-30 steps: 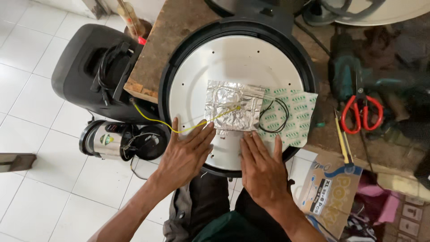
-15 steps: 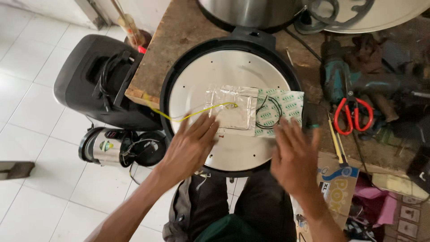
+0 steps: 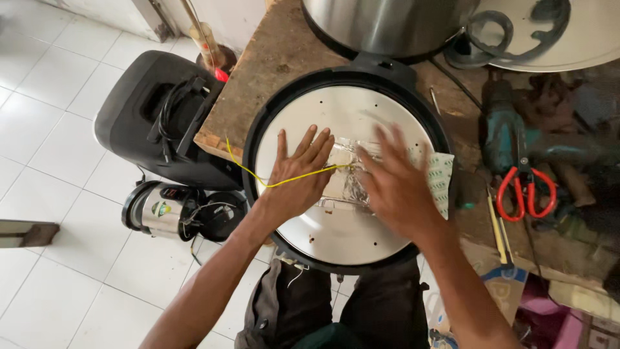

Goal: The person works on a circular white electronic component, likely a speaker, placed on a workbench. They peel back a protective film from a foil-wrapped section, then use red-handled scissors to cut and strip the ends of black wires attached to the component.

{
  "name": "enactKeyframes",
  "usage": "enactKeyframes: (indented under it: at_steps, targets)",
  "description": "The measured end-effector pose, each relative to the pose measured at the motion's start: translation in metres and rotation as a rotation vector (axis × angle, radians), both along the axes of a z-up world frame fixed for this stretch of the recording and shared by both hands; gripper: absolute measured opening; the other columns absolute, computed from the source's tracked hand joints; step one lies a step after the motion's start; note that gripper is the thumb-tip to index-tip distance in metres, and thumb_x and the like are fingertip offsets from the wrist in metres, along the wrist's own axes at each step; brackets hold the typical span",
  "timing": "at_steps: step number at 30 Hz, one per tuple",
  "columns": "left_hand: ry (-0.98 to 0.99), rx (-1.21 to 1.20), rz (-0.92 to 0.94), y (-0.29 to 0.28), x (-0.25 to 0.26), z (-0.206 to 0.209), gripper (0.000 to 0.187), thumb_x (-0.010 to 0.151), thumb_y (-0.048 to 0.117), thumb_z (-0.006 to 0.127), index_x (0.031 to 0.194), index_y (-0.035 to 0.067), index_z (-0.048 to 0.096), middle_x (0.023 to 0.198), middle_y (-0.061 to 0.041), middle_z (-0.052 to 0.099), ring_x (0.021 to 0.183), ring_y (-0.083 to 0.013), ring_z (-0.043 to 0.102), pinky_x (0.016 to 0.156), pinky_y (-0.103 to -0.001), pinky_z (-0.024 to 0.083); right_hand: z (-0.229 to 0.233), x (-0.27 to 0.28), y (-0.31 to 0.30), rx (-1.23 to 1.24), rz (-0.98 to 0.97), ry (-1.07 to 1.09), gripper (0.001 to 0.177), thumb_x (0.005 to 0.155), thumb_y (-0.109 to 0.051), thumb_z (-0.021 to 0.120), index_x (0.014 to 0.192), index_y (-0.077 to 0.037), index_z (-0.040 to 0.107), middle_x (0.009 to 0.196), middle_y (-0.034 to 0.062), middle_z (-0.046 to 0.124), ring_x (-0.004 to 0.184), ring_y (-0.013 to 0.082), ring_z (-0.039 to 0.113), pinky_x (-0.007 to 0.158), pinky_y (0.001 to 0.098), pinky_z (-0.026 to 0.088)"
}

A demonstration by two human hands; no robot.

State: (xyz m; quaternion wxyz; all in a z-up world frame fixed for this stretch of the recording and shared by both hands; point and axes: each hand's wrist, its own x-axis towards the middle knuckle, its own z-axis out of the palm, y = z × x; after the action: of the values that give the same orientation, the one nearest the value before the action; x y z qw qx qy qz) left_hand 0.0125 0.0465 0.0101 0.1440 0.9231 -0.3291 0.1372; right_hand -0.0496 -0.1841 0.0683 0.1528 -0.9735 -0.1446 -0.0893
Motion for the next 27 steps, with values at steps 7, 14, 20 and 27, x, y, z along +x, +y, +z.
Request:
enactKeyframes:
  at_steps: [7,14,20,27]
  targets:
    - [-0.032,-0.001,0.047,0.006,0.004,0.000,0.053,0.117,0.035,0.049,0.166,0.016,0.055,0.169,-0.006,0.060,0.166,-0.0277,0.042,0.126,-0.084,0.013,-0.029,0.058,0.015,-0.212,0.015,0.075,0.053,0.118,-0.048,0.040,0.157,-0.026,0.069,0.182,0.0129,0.042,0.169,0.0498,0.028,0.119,0.0880,0.022]
    - [0.150,0.013,0.042,0.010,0.013,0.006,0.053,0.118,0.035,0.045,0.169,0.024,0.052,0.177,0.001,0.051,0.170,-0.0280,0.032,0.124,-0.090,0.006,-0.024,0.033,-0.030,-0.364,-0.088,-0.252,0.041,0.116,-0.037,0.053,0.132,-0.017,0.085,0.173,0.0187,0.059,0.166,0.0534,0.038,0.106,0.0942,0.029]
    - [0.207,-0.101,0.003,0.018,0.028,-0.019,0.052,0.115,0.033,0.050,0.167,0.028,0.055,0.173,0.003,0.056,0.167,-0.0266,0.041,0.126,-0.083,0.015,-0.005,-0.001,0.038,-0.194,-0.144,-0.319,0.044,0.119,-0.039,0.052,0.142,-0.013,0.080,0.177,0.0270,0.046,0.164,0.0575,0.033,0.107,0.0938,0.027]
    - [0.054,-0.050,0.043,0.024,0.027,-0.009,0.050,0.116,0.039,0.050,0.164,0.026,0.058,0.168,0.002,0.061,0.167,-0.0226,0.039,0.126,-0.078,0.017,-0.040,0.030,0.072,-0.206,-0.188,-0.315,0.034,0.110,-0.035,0.058,0.126,-0.026,0.087,0.174,0.0171,0.054,0.162,0.0545,0.039,0.108,0.0908,0.032]
